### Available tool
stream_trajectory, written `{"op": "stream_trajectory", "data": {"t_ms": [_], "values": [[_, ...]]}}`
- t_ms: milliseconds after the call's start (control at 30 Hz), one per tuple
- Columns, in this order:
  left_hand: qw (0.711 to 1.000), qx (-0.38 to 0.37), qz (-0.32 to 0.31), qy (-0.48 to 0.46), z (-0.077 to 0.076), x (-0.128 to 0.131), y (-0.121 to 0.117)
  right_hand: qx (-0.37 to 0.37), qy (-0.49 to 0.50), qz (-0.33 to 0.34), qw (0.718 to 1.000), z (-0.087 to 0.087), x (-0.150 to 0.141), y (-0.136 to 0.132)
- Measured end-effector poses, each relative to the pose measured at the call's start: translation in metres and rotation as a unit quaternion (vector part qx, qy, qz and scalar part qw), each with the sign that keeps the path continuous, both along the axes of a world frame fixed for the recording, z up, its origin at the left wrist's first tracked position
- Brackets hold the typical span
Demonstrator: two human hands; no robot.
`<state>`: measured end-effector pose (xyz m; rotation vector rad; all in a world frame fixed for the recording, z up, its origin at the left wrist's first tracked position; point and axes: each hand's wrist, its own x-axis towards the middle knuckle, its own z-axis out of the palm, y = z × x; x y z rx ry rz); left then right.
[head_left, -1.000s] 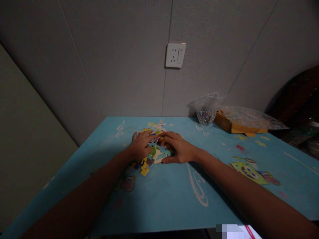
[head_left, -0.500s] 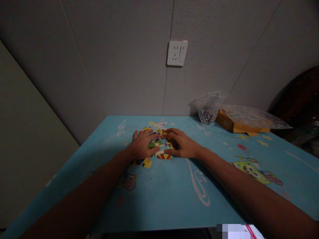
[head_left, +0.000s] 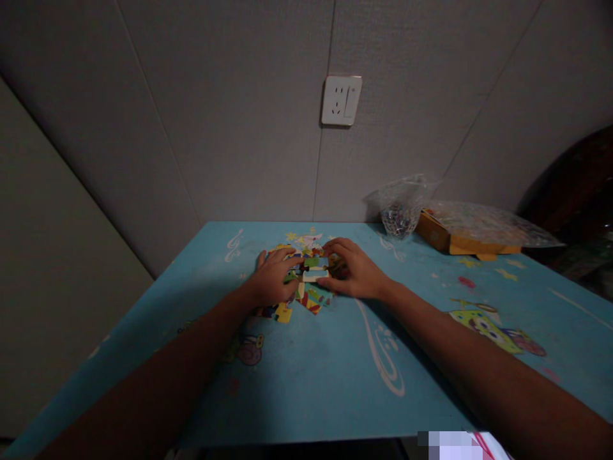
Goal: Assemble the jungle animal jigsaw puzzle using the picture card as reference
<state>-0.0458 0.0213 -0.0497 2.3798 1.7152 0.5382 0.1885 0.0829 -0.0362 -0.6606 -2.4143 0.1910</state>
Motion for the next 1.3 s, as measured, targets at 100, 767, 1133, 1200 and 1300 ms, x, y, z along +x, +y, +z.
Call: {"op": "stream_trajectory", "data": {"t_ms": [100, 767, 1133, 1200, 1300], "values": [[0.999, 0.031, -0.015, -0.031, 0.003, 0.000, -0.001, -0.003, 0.005, -0.002, 1.000, -0.001, -0.001, 0.000], [0.978, 0.134, 0.072, -0.140, 0.002, -0.001, 0.011, 0.006, -0.016, -0.035, 0.999, -0.008, -0.006, -0.002], [0.965, 0.051, 0.252, -0.043, -0.005, -0.003, 0.013, -0.087, -0.105, -0.093, 0.986, -0.005, -0.006, -0.002], [0.972, 0.043, 0.226, -0.053, -0.004, -0.003, 0.012, -0.087, -0.099, -0.101, 0.986, -0.005, -0.005, 0.000], [0.982, 0.023, 0.182, -0.049, -0.003, -0.002, 0.011, -0.087, -0.096, -0.106, 0.986, -0.004, -0.003, 0.001]]}}
